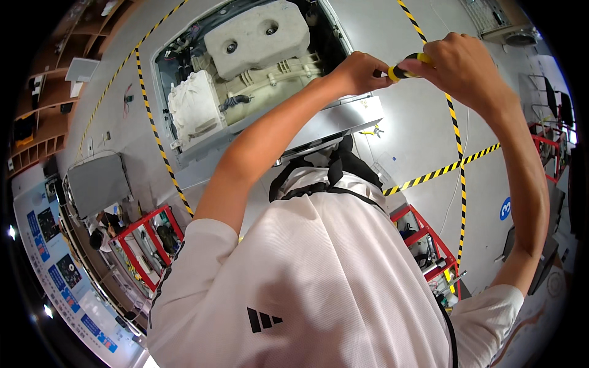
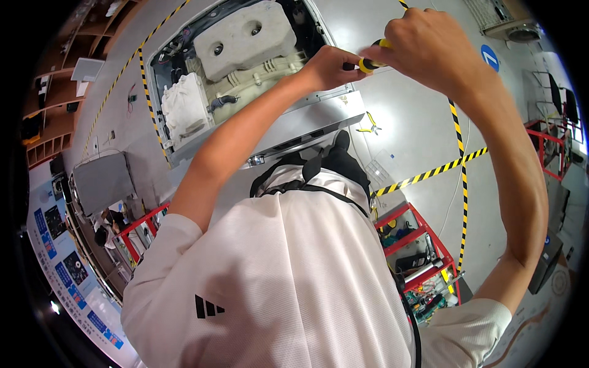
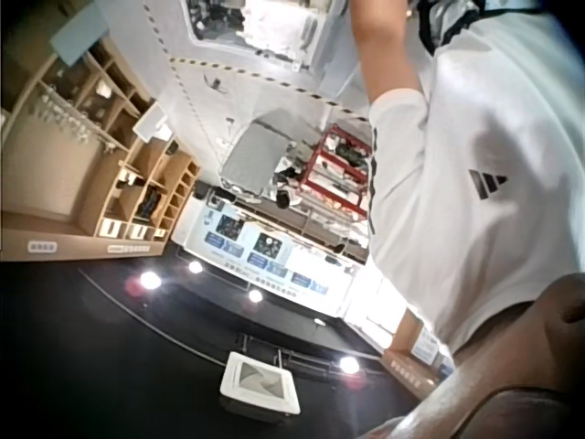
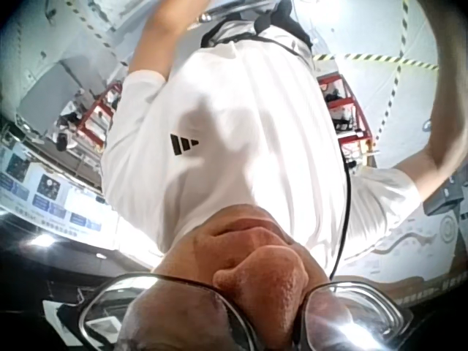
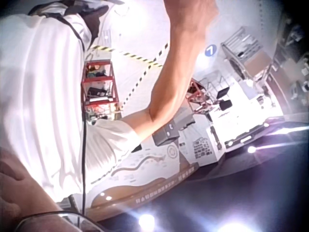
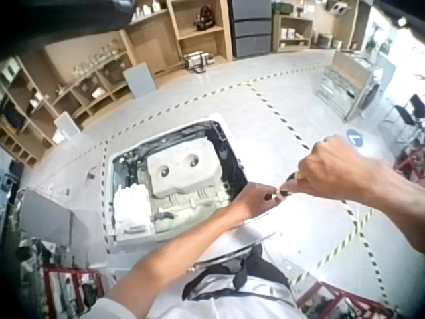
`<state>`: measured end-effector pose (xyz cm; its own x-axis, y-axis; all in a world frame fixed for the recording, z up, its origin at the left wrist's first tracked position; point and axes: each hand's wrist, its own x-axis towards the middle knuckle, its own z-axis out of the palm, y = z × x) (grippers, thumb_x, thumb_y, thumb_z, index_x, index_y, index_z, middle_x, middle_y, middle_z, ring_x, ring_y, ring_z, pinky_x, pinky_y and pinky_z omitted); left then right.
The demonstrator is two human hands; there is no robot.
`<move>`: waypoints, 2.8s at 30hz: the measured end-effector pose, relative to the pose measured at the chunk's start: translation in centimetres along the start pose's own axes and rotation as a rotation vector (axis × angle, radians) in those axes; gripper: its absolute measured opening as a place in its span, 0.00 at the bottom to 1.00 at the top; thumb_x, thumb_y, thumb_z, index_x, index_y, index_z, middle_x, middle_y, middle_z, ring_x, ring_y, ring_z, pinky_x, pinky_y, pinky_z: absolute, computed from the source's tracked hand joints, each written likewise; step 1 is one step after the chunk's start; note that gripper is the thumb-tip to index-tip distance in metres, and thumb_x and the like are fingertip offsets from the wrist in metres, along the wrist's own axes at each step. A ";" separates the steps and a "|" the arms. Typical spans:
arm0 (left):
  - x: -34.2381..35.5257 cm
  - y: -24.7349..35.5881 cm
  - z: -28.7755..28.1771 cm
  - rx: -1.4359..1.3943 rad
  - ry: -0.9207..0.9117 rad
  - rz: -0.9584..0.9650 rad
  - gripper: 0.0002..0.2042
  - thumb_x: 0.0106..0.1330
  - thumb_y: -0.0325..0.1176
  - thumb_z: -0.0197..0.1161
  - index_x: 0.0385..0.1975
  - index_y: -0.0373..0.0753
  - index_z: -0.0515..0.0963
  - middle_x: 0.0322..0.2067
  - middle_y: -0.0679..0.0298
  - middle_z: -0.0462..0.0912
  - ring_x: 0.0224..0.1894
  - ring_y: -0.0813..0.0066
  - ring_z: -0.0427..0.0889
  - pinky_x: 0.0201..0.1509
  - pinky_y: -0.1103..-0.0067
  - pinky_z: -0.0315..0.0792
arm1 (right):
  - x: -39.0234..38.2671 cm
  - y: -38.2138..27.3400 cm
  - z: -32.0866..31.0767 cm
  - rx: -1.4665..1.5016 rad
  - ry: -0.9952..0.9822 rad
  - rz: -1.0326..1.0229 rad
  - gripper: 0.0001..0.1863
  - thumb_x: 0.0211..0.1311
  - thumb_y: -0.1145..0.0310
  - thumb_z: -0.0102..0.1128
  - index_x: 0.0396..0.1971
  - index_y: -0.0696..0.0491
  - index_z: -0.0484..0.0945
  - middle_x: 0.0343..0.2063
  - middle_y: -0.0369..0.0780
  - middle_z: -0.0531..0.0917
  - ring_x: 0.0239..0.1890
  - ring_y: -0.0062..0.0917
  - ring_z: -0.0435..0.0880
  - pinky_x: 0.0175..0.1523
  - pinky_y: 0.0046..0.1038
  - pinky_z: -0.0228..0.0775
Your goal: The person picks up a small part from a container and uses a screwdriver to secure it into the top frame of a disassembled washing machine, before picking up and positioning the large top panel over the appliance.
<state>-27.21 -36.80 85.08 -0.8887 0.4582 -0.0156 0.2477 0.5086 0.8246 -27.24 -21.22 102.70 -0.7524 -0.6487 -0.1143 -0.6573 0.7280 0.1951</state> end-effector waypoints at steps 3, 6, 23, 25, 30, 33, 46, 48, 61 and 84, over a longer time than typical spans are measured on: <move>0.0 0.5 -0.3 0.013 -0.053 -0.060 0.11 0.56 0.41 0.64 0.37 0.46 0.82 0.16 0.64 0.76 0.16 0.81 0.65 0.24 0.82 0.65 | 0.3 -0.3 -0.2 0.013 -0.104 0.098 0.20 0.55 0.51 0.59 0.17 0.53 0.82 0.12 0.41 0.78 0.18 0.31 0.79 0.27 0.28 0.70; 0.3 -0.3 0.3 -0.041 0.007 0.032 0.11 0.57 0.41 0.64 0.37 0.46 0.82 0.16 0.64 0.76 0.16 0.81 0.65 0.24 0.81 0.64 | -0.4 1.5 2.2 0.170 0.295 -0.163 0.19 0.54 0.52 0.60 0.19 0.53 0.81 0.13 0.40 0.77 0.18 0.31 0.78 0.27 0.27 0.69; 0.1 -0.8 0.2 -0.005 0.075 0.151 0.10 0.57 0.41 0.62 0.36 0.45 0.81 0.15 0.59 0.75 0.15 0.74 0.66 0.23 0.80 0.65 | 0.2 0.5 1.9 0.148 0.296 -0.067 0.18 0.55 0.55 0.60 0.18 0.54 0.80 0.10 0.38 0.74 0.12 0.26 0.73 0.21 0.27 0.64; -0.4 -1.0 0.5 0.000 0.069 0.154 0.10 0.57 0.39 0.62 0.35 0.44 0.81 0.17 0.59 0.76 0.17 0.72 0.69 0.26 0.78 0.67 | 0.1 0.6 1.7 0.141 0.249 -0.083 0.19 0.54 0.53 0.61 0.17 0.55 0.80 0.13 0.40 0.77 0.17 0.29 0.77 0.25 0.28 0.68; -0.5 -0.6 0.1 -0.034 0.008 0.042 0.10 0.57 0.39 0.63 0.36 0.44 0.81 0.18 0.60 0.78 0.17 0.76 0.68 0.26 0.80 0.67 | 1.6 -1.1 -0.7 0.080 -0.116 0.093 0.18 0.53 0.52 0.61 0.22 0.55 0.81 0.18 0.42 0.80 0.25 0.31 0.81 0.32 0.28 0.72; -0.3 -0.3 0.0 -0.055 0.020 0.060 0.10 0.57 0.38 0.62 0.37 0.44 0.81 0.18 0.61 0.78 0.18 0.77 0.69 0.27 0.81 0.67 | 0.1 0.5 1.8 0.189 0.224 -0.125 0.23 0.55 0.48 0.58 0.17 0.54 0.80 0.14 0.42 0.78 0.21 0.32 0.80 0.29 0.29 0.71; -0.4 0.1 0.1 -0.039 0.002 0.052 0.12 0.59 0.42 0.61 0.34 0.42 0.81 0.17 0.59 0.76 0.17 0.73 0.69 0.25 0.78 0.66 | 1.2 -0.4 -0.8 -0.033 -0.125 0.055 0.14 0.50 0.59 0.65 0.32 0.54 0.80 0.17 0.40 0.79 0.19 0.26 0.78 0.27 0.23 0.69; -0.2 -0.3 -0.1 -0.034 0.015 0.083 0.12 0.59 0.43 0.61 0.34 0.42 0.81 0.16 0.59 0.76 0.17 0.74 0.69 0.25 0.78 0.66 | 0.2 1.0 1.5 0.123 0.173 -0.110 0.16 0.50 0.55 0.64 0.26 0.54 0.80 0.16 0.41 0.79 0.21 0.31 0.80 0.29 0.26 0.70; -0.4 -0.6 -0.3 -0.008 -0.029 0.062 0.16 0.58 0.47 0.61 0.34 0.40 0.81 0.17 0.57 0.76 0.17 0.71 0.68 0.26 0.78 0.66 | 0.6 -0.1 1.8 0.127 0.131 -0.235 0.14 0.47 0.58 0.67 0.25 0.55 0.79 0.18 0.42 0.80 0.23 0.35 0.80 0.30 0.30 0.71; -8.3 -5.4 -1.1 -1.372 0.214 -0.583 0.13 0.65 0.27 0.46 0.45 0.32 0.73 0.23 0.65 0.72 0.21 0.81 0.64 0.25 0.83 0.61 | 2.4 -1.3 2.7 -0.145 0.049 -0.518 0.07 0.45 0.72 0.68 0.25 0.56 0.79 0.16 0.40 0.79 0.19 0.26 0.79 0.29 0.25 0.71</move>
<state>-21.60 -44.20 81.38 -0.8004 0.2640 -0.5382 -0.5856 -0.5365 0.6077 -28.28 -23.16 99.55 -0.3258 -0.9269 -0.1862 -0.9266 0.2739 0.2578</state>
